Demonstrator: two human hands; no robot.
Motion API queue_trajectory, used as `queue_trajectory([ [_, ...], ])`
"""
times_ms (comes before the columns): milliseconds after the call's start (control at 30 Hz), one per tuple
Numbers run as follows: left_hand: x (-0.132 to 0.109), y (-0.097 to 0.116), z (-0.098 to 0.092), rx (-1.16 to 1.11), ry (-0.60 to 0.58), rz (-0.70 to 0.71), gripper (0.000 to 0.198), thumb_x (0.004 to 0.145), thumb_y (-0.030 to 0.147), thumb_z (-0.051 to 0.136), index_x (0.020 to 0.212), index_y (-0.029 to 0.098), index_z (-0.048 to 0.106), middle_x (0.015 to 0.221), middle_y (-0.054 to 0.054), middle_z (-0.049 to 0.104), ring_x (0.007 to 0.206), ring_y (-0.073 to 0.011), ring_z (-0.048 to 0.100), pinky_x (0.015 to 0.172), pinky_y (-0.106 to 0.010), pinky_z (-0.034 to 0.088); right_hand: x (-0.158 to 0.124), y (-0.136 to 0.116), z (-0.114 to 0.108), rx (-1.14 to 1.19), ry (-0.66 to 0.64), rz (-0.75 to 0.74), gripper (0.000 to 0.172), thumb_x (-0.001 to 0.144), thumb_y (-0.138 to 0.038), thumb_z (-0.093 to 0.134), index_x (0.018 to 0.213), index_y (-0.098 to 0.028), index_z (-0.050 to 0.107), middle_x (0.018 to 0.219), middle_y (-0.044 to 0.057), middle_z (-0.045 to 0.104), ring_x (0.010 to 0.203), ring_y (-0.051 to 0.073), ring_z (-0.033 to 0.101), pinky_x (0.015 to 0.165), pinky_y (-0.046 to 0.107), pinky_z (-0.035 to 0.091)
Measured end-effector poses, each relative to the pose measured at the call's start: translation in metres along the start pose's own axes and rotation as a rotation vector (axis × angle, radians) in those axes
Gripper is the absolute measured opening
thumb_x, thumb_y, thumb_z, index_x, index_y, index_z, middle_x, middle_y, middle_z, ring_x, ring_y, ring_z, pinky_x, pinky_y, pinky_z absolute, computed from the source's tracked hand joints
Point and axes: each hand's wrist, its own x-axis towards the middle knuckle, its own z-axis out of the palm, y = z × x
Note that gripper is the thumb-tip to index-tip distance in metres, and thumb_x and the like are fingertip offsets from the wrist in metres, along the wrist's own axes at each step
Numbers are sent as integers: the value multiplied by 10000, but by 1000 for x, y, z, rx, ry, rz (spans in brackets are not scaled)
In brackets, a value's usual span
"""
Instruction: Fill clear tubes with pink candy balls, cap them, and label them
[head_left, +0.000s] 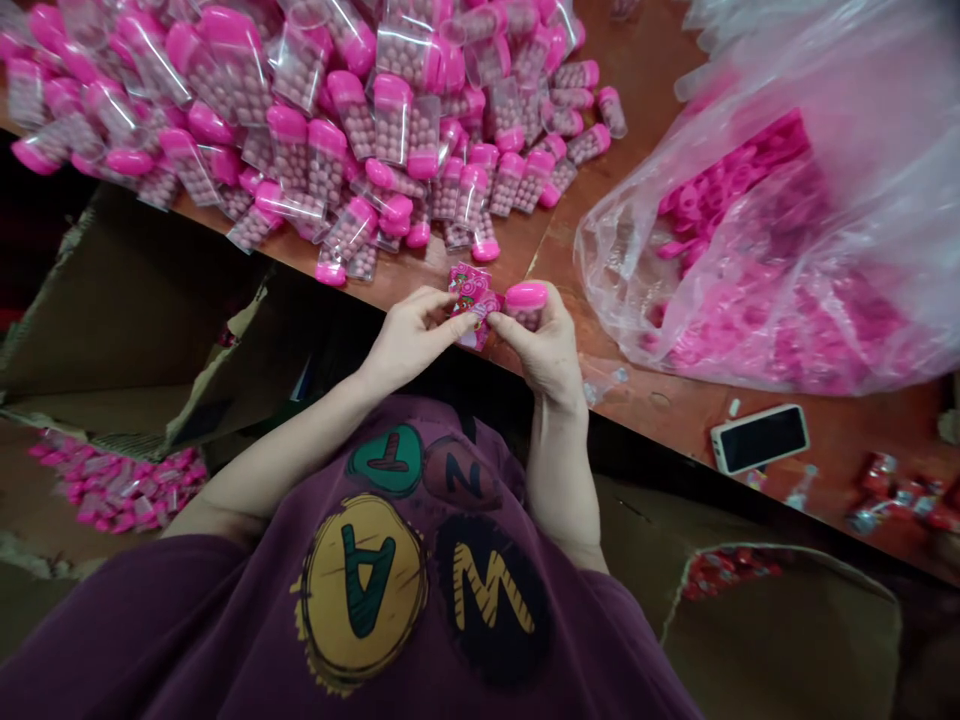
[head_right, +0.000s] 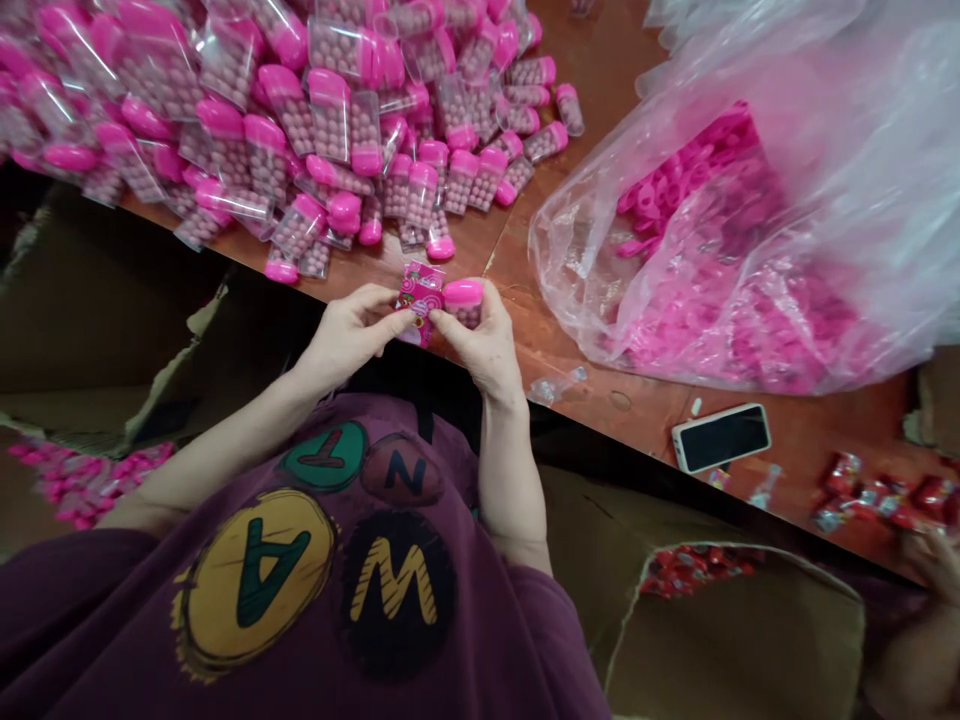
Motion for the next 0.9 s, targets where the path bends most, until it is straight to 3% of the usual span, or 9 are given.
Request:
queue_trajectory([
  [100, 7, 7, -3, -189, -114, -150, 216, 837, 356, 827, 807, 144, 803, 762, -35, 667, 609, -86, 480, 549, -222, 347, 1, 1, 5, 53, -38, 8, 454, 688, -464, 965, 947, -263, 652, 821, -64, 647, 678, 92, 578, 685, 253, 569],
  [200, 8, 8, 0, -397, -28, -286, 238, 771, 341, 879, 720, 134, 773, 702, -27, 637, 577, -66, 418, 510, -208, 274, -2, 12, 12, 150, 8, 58, 473, 690, -497, 961, 982, -276, 662, 884, -55, 697, 656, 91, 601, 696, 275, 595],
  [267, 5, 6, 5, -520, 28, -352, 276, 734, 361, 917, 717, 130, 767, 663, -18, 609, 546, -54, 387, 480, -202, 236, -8, 20, 19, 169, 18, 76, 478, 691, -470, 968, 1003, -276, 663, 936, -48, 716, 736, 101, 654, 784, 288, 620],
  [400, 1, 3, 18, -649, 108, -354, 269, 717, 320, 949, 734, 121, 769, 667, -20, 634, 550, -52, 463, 473, -182, 298, -20, 27, 35, 184, 75, 52, 509, 692, -441, 970, 1059, -277, 658, 1012, -34, 724, 922, 132, 705, 952, 327, 624],
  [600, 2, 12, 24, -682, 149, -490, 218, 814, 193, 894, 706, 102, 728, 640, -17, 643, 506, -46, 513, 445, -172, 345, -25, 19, 46, 206, 122, 103, 472, 745, -484, 928, 1082, -293, 659, 893, -46, 678, 781, 117, 668, 826, 302, 636],
  [767, 1, 14, 26, -690, 123, -552, 354, 856, 249, 888, 647, 119, 634, 604, -14, 620, 491, -46, 518, 436, -162, 336, -29, 14, 47, 158, 98, 77, 462, 796, -553, 875, 1127, -313, 660, 837, -54, 637, 708, 108, 624, 732, 273, 609],
  [900, 0, 14, 19, -658, 35, -531, 317, 884, 297, 863, 690, 118, 686, 629, -32, 647, 487, -52, 515, 427, -172, 330, -29, 13, 42, 160, 77, 91, 430, 808, -542, 871, 1095, -301, 659, 812, -56, 614, 681, 97, 595, 696, 259, 585],
])
